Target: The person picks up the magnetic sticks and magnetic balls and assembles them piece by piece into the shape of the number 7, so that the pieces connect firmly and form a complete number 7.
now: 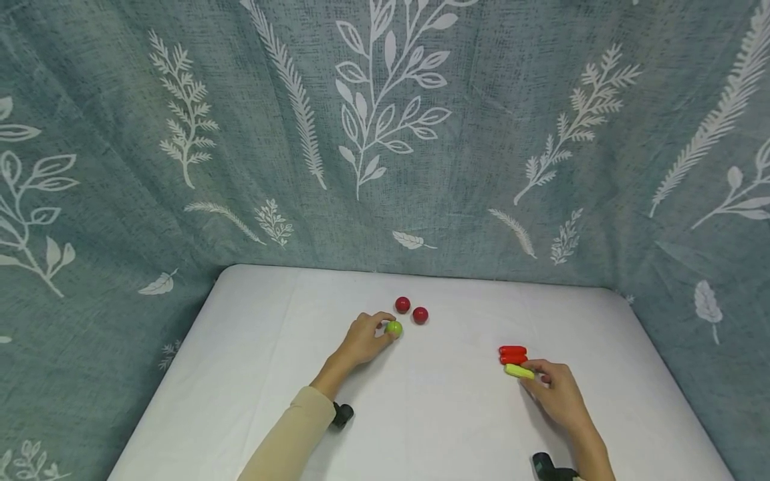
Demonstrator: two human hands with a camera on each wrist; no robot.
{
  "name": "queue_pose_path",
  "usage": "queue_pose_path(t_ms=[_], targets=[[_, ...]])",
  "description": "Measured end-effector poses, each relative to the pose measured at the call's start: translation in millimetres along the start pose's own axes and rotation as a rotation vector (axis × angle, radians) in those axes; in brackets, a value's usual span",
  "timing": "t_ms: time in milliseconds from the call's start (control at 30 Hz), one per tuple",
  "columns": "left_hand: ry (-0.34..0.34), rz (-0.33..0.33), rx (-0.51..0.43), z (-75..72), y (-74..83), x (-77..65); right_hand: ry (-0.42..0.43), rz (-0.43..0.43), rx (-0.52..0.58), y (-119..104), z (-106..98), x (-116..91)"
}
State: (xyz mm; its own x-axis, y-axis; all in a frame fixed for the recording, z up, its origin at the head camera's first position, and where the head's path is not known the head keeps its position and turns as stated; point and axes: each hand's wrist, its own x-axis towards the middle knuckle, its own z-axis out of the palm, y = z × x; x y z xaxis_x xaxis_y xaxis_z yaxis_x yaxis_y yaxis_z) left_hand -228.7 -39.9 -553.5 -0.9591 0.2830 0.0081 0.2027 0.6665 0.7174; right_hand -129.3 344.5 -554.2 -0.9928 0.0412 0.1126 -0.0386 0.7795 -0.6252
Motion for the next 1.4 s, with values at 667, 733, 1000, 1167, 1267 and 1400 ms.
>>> queue_pose_path(t_ms=[667,733,1000,1167,1267,1400], targets=[[0.006,0.003,-0.016,-1.8,-0.7,2.2,-0.03,0.039,-0.032,-0.5,-0.1,0.3],[0.006,0.0,-0.015,-1.5,-0.9,1.0,-0.031,0.035,-0.031,-1.4,-0.9,-0.5],[0.008,0.003,-0.019,-1.2,-1.9,-7.2,-0.052,0.082,-0.015,-11.2,-2.0,-6.6],[0.011,0.002,-0.036,-6.8,-1.6,-16.4,-0.057,0.038,0.039,-21.6,-2.2,-7.6],[0.017,0.005,-0.038,-11.8,-2.8,-23.1,-0.046,-0.019,0.076,-28.1,-0.9,-6.3],[0.03,0.015,-0.037,-18.4,-5.1,-32.2,-0.025,-0.107,0.102,-36.9,4.7,-3.1]])
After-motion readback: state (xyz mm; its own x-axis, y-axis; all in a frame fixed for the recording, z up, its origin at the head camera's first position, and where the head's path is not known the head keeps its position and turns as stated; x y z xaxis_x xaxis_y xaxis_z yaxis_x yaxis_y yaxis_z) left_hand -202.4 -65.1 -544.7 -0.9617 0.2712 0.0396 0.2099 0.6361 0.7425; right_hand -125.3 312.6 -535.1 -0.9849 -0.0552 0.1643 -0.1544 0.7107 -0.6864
